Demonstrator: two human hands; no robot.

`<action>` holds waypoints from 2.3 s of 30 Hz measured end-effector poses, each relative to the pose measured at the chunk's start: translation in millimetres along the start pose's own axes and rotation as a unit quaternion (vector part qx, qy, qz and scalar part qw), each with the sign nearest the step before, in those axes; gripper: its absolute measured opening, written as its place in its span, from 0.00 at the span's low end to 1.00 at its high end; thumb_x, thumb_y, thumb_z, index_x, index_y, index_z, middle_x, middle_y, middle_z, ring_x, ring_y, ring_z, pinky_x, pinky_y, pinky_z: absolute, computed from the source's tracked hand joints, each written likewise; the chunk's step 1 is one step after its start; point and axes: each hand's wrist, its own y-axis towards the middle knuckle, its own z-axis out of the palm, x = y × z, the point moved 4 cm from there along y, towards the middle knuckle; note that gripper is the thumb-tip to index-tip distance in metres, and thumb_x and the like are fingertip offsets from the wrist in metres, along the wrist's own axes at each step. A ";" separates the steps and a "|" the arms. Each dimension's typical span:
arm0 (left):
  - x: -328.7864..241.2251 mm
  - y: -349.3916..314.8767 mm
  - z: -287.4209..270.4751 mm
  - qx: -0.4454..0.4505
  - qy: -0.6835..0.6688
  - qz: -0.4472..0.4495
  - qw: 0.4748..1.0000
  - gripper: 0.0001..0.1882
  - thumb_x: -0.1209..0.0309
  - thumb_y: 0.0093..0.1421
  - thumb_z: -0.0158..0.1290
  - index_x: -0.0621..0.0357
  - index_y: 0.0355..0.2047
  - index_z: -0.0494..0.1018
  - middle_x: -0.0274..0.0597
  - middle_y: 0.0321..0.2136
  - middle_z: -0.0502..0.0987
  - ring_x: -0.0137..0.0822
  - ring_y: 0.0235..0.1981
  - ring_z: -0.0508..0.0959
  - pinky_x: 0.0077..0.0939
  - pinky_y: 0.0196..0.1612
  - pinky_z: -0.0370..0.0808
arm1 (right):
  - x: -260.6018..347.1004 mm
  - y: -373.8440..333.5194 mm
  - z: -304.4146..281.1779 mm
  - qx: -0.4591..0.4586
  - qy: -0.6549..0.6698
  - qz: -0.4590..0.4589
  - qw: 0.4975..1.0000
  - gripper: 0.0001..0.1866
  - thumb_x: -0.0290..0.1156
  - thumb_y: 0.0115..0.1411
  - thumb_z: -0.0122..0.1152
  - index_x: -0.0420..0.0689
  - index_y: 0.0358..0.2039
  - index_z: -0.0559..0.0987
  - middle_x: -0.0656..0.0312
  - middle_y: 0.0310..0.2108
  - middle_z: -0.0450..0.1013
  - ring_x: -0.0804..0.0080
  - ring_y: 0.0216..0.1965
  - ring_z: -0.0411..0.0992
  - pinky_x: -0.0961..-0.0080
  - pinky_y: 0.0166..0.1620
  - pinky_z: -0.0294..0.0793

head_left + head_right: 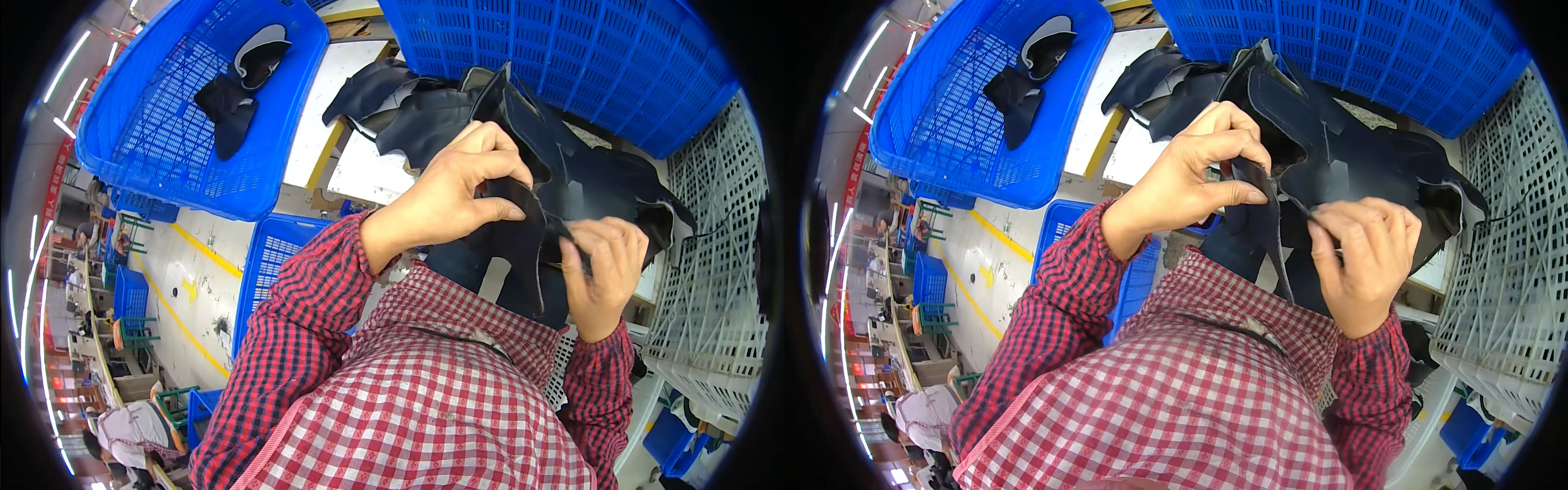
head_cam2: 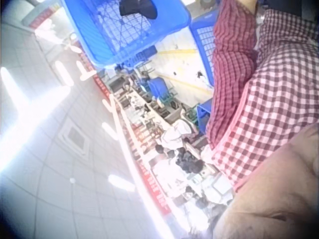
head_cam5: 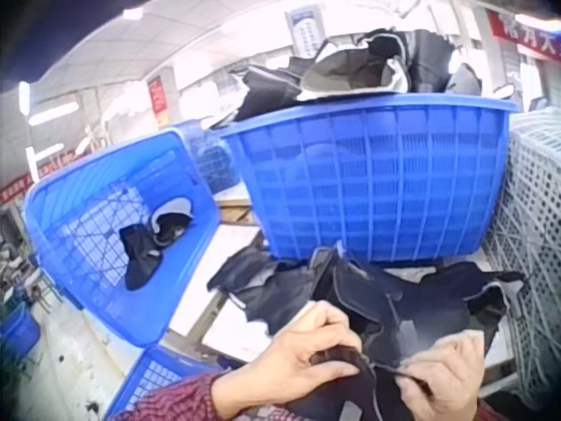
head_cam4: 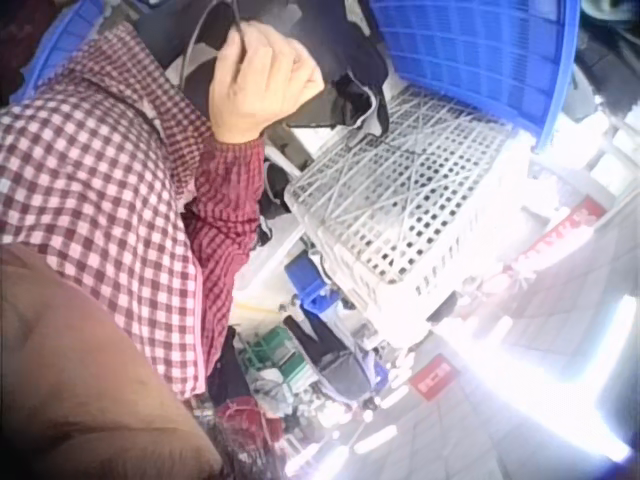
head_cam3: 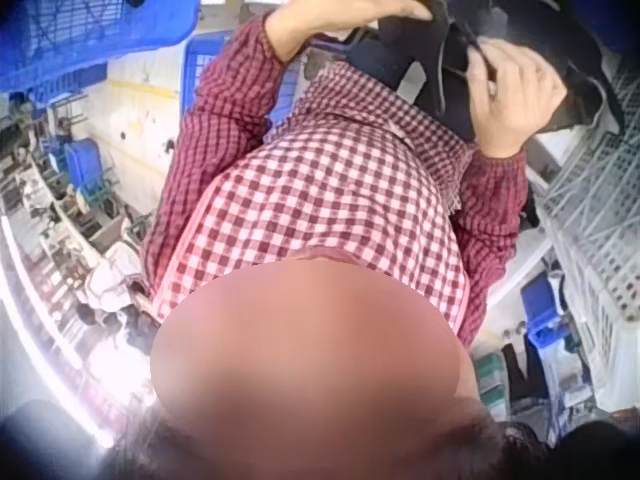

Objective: The person repeatedly picks up black shoe uppers from a workbench, turns them over, and inspects the interior and exterior surfaces. They place each piece back on the bench and continue with the next item.

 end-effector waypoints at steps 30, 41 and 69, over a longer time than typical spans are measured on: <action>-34.1 -2.9 1.2 0.021 0.106 0.022 0.994 0.16 0.88 0.47 0.61 0.58 0.35 0.79 0.37 0.36 0.77 0.35 0.40 0.73 0.26 0.37 0.70 | -29.1 -91.7 77.0 0.059 0.877 0.434 0.198 0.16 0.49 0.76 0.53 0.51 0.45 0.78 0.56 0.41 0.81 0.81 0.27 0.62 0.86 0.26 0.61; -32.5 10.0 6.9 -0.035 -0.017 -0.021 0.999 0.14 0.86 0.52 0.63 0.57 0.37 0.79 0.32 0.36 0.77 0.27 0.39 0.74 0.20 0.37 0.69 | -50.2 6.6 21.9 -0.049 -0.012 -0.018 0.999 0.31 0.29 0.46 0.75 0.49 0.53 0.75 0.65 0.40 0.81 0.69 0.36 0.82 0.75 0.35 0.81; -18.7 -37.0 27.2 -0.008 0.199 0.101 0.975 0.21 0.92 0.33 0.52 0.62 0.31 0.72 0.46 0.32 0.72 0.49 0.38 0.74 0.37 0.42 0.72 | -25.9 -22.8 13.6 0.063 -0.046 -0.086 0.993 0.09 0.32 0.49 0.68 0.52 0.32 0.82 0.74 0.33 0.79 0.75 0.32 0.77 0.76 0.32 0.76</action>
